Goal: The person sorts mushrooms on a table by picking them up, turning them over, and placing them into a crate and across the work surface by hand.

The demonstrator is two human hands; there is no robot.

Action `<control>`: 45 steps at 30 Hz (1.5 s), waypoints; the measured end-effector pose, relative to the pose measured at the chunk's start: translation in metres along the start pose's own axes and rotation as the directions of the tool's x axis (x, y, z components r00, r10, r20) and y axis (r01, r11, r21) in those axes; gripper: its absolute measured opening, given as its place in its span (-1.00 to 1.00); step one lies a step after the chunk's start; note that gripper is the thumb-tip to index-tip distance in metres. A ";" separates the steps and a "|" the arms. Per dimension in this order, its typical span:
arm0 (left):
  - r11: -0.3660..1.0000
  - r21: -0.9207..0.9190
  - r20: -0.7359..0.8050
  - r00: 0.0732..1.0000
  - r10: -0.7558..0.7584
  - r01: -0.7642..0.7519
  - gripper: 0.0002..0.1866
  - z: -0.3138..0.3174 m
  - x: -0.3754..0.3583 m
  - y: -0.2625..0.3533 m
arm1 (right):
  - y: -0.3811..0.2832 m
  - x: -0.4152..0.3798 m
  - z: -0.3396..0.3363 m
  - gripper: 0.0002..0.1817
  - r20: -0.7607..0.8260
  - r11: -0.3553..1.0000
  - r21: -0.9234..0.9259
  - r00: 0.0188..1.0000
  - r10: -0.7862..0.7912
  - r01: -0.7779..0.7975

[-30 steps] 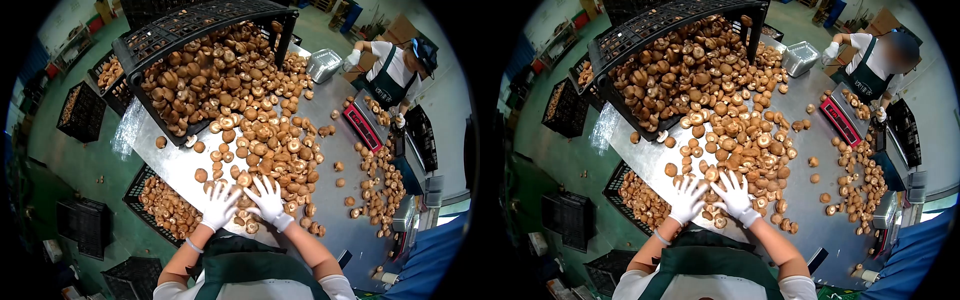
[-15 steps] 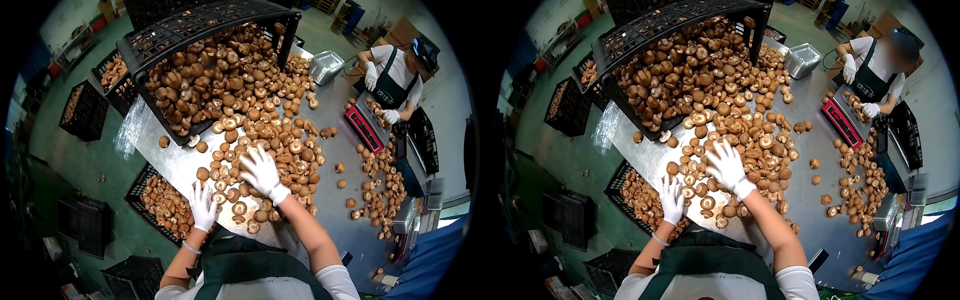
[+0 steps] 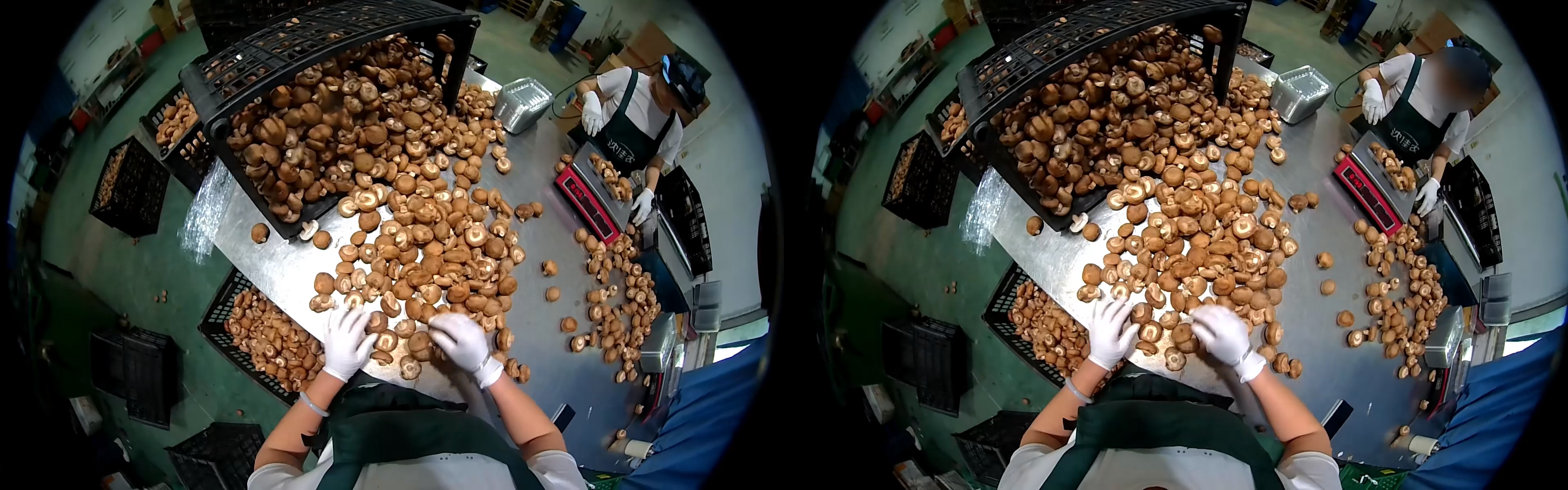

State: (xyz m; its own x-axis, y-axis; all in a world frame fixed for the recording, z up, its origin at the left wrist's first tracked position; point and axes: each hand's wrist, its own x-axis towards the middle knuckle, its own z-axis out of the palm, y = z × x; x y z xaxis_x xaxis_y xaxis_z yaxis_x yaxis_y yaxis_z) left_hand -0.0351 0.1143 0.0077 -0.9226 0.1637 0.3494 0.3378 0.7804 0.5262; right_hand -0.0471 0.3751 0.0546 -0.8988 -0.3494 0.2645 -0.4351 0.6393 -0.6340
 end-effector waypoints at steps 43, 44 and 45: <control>-0.086 -0.859 0.479 0.733 -0.482 0.505 -0.70 -0.075 -0.009 -0.006 | -0.022 0.020 0.023 -0.57 0.314 0.678 0.578 0.891 0.329 -0.454; 0.026 -0.864 0.417 0.744 -0.523 0.503 -0.69 -0.081 -0.007 -0.011 | -0.036 0.022 0.027 -0.56 0.408 0.683 0.598 0.893 0.191 -0.419; 0.031 -0.878 0.381 0.737 -0.558 0.478 -0.71 -0.085 -0.007 -0.015 | -0.044 0.025 0.032 -0.57 0.345 0.838 0.456 0.927 0.144 -0.300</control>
State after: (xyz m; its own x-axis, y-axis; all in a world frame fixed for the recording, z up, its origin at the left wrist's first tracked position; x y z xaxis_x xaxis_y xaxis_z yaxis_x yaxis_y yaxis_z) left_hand -0.0176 0.0497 0.0631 -0.9395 -0.0850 -0.3317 -0.2664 -0.4274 0.8640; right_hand -0.0489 0.3163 0.0664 -0.8782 -0.4683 -0.0971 -0.0710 0.3285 -0.9418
